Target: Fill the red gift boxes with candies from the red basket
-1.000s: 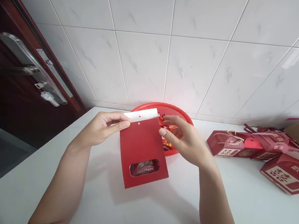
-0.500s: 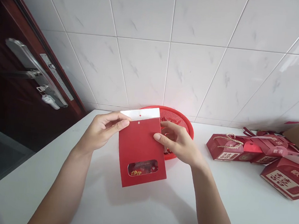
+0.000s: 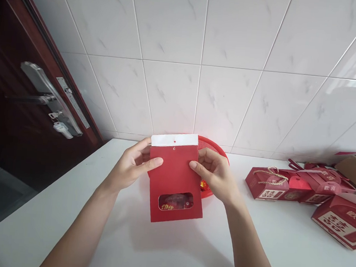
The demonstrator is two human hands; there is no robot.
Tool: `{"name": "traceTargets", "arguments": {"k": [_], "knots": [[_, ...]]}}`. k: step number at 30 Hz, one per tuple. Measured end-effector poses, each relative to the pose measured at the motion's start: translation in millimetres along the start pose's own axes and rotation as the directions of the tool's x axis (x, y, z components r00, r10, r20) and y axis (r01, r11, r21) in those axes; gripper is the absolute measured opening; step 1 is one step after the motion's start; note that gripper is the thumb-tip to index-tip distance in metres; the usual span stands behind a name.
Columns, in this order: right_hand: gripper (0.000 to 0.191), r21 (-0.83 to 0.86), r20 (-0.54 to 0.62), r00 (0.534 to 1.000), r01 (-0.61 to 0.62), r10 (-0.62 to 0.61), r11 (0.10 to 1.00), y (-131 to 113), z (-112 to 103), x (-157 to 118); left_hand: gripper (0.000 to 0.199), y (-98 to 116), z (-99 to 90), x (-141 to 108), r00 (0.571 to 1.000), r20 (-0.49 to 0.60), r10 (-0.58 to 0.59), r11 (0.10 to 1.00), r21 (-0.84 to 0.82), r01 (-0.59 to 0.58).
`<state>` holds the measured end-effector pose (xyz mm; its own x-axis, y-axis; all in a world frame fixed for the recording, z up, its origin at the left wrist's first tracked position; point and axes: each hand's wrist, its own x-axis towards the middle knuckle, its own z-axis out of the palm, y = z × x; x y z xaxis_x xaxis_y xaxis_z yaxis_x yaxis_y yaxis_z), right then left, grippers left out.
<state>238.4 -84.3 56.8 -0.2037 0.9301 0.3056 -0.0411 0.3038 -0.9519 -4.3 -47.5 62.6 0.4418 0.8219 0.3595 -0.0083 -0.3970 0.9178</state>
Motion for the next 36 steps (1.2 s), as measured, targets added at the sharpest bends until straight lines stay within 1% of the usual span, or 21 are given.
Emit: {"name": "traceTargets", "arguments": {"k": [2,6,9,11,15,17,20,25,27,31,34,36], "knots": [[0.024,-0.031,-0.003,1.000,-0.010,0.010,0.999,-1,-1,-1,0.039,-2,2.9,1,0.999,-0.020,0.025,1.000,0.007,-0.025],[0.026,-0.110,0.011,1.000,-0.017,0.019,0.994,-5,-4,-3,0.042,-7,4.5,0,0.998,-0.059,0.009,0.999,0.035,-0.007],[0.028,-0.150,0.010,1.000,-0.009,0.011,0.989,-7,-6,-4,0.044,-7,4.5,-1,0.998,-0.059,0.002,0.999,0.033,0.000],[0.032,-0.159,0.007,1.000,0.012,-0.011,0.987,-7,-8,-5,0.045,-6,5.2,-1,0.999,-0.048,0.009,0.999,0.034,-0.008],[0.040,-0.166,0.000,0.995,0.101,-0.102,0.981,-4,-10,-5,0.044,-5,7.0,-2,0.999,-0.050,0.015,0.999,0.048,-0.013],[0.037,-0.168,-0.007,0.987,0.160,-0.163,0.973,0,-10,-4,0.041,-5,7.4,-2,0.997,-0.068,0.026,0.998,0.064,-0.022],[0.026,-0.191,-0.025,0.969,0.238,-0.247,0.952,4,-11,-3,0.033,-6,7.9,-3,0.992,-0.104,0.076,0.994,0.082,-0.068],[0.019,-0.184,-0.024,0.951,0.299,-0.309,0.936,6,-10,0,0.010,-6,9.9,-1,0.971,-0.142,0.190,0.978,0.115,-0.175],[0.016,-0.189,-0.023,0.945,0.315,-0.325,0.930,6,-10,1,0.003,-6,10.4,-1,0.965,-0.152,0.215,0.973,0.119,-0.198],[0.016,-0.179,-0.035,0.952,0.294,-0.305,0.939,7,-9,2,0.002,-5,9.7,-1,0.969,-0.164,0.186,0.980,0.101,-0.171],[0.014,-0.160,-0.044,0.956,0.279,-0.290,0.947,8,-10,2,0.008,-5,9.0,-2,0.977,-0.148,0.156,0.984,0.110,-0.141],[0.013,-0.155,-0.050,0.959,0.267,-0.278,0.951,8,-11,0,0.009,-6,9.8,-3,0.978,-0.141,0.156,0.983,0.124,-0.139]]}}
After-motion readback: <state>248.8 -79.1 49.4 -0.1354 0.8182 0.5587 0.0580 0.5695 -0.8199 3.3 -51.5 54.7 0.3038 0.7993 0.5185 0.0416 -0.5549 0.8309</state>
